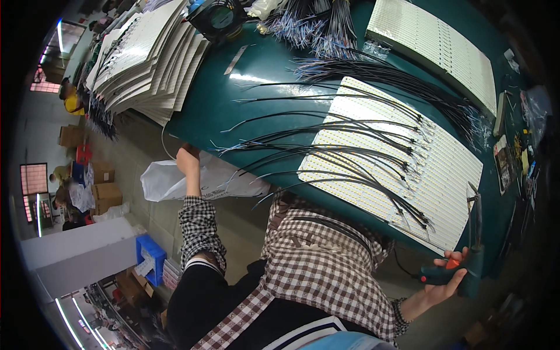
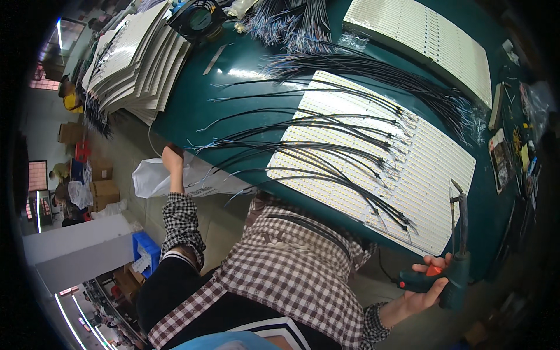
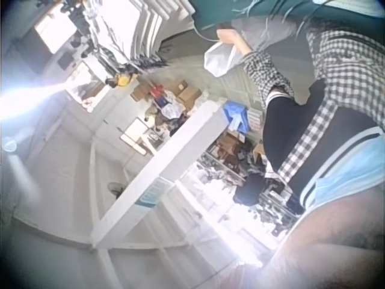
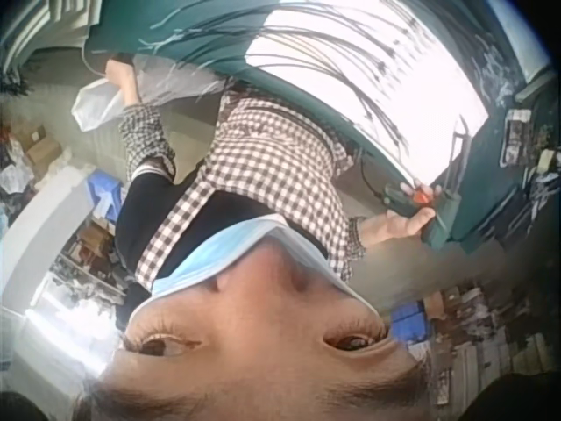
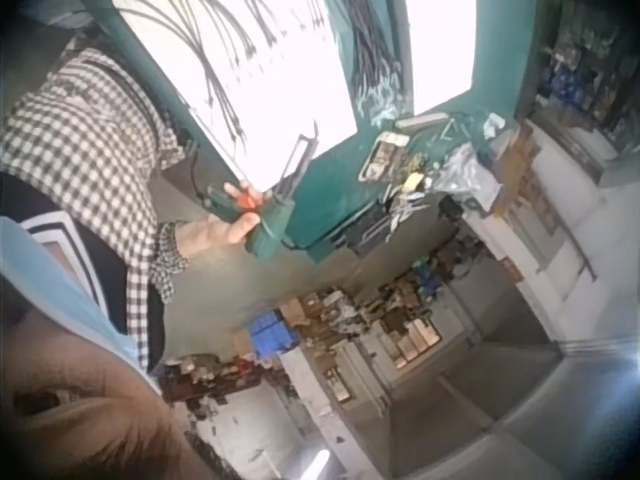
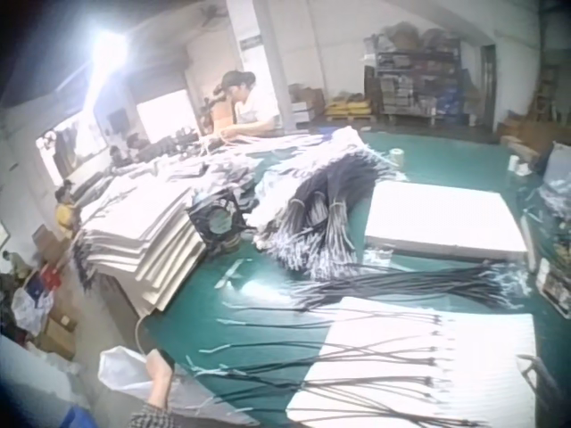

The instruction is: The person solders black wires to a large LED panel using a soldering iron. They repeatedly pick up wires, align them on the panel, and apply heat to secure connections. The person occasionally moves the panel and organizes the wires during the process.

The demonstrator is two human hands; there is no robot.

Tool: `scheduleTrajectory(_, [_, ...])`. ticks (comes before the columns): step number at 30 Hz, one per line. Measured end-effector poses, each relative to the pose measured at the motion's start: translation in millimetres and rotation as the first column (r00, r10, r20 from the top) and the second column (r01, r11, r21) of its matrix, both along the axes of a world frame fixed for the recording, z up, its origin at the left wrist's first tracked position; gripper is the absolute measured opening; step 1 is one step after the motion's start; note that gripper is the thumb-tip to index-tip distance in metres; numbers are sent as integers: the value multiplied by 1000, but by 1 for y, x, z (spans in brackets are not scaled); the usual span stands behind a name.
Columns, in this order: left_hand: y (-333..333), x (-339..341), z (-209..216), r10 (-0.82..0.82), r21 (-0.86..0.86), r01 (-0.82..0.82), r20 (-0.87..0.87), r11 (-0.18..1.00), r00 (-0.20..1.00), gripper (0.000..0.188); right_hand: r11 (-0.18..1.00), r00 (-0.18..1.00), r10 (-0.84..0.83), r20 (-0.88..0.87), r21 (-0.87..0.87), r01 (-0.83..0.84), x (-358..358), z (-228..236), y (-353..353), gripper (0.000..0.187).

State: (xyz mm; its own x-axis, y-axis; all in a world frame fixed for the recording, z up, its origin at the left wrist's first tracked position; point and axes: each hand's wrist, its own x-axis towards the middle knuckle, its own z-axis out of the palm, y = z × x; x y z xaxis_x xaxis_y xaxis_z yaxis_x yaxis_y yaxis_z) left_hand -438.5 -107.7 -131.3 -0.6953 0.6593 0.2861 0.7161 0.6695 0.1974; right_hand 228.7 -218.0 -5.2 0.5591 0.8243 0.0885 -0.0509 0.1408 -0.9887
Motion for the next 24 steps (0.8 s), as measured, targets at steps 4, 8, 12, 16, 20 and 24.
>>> scheduleTrajectory(4, [2, 6, 4, -3, -10, 3, 25, 1000, 1000, 23, 1000, 1000, -11, 12, 8, 11, 0, 2, 0, 59])
scheduleTrajectory(8, [1, 5, 4, 35, -39, -34, 28, 999, 999, 22, 999, 999, -35, 9, 17, 35, 1, 1, -3, 59])
scheduleTrajectory(12, [-1, 6, 4, 9, -14, -8, 18, 1000, 1000, 21, 995, 995, -98, 2, 1, 98, -1, 0, -6, 58])
scheduleTrajectory(16, [-1, 2, 7, 37, -90, -36, 11, 995, 999, 28, 996, 996, -89, 6, 3, 89, -1, -1, -7, 58])
scheduleTrajectory(20, [2, 6, 9, 61, -87, -59, 18, 994, 998, 28, 995, 995, -97, 3, 6, 97, -1, -2, -8, 57])
scheduleTrajectory(24, [5, 3, 5, 39, -92, -42, -27, 995, 999, 27, 997, 997, -77, -2, -3, 77, 0, -1, -11, 57])
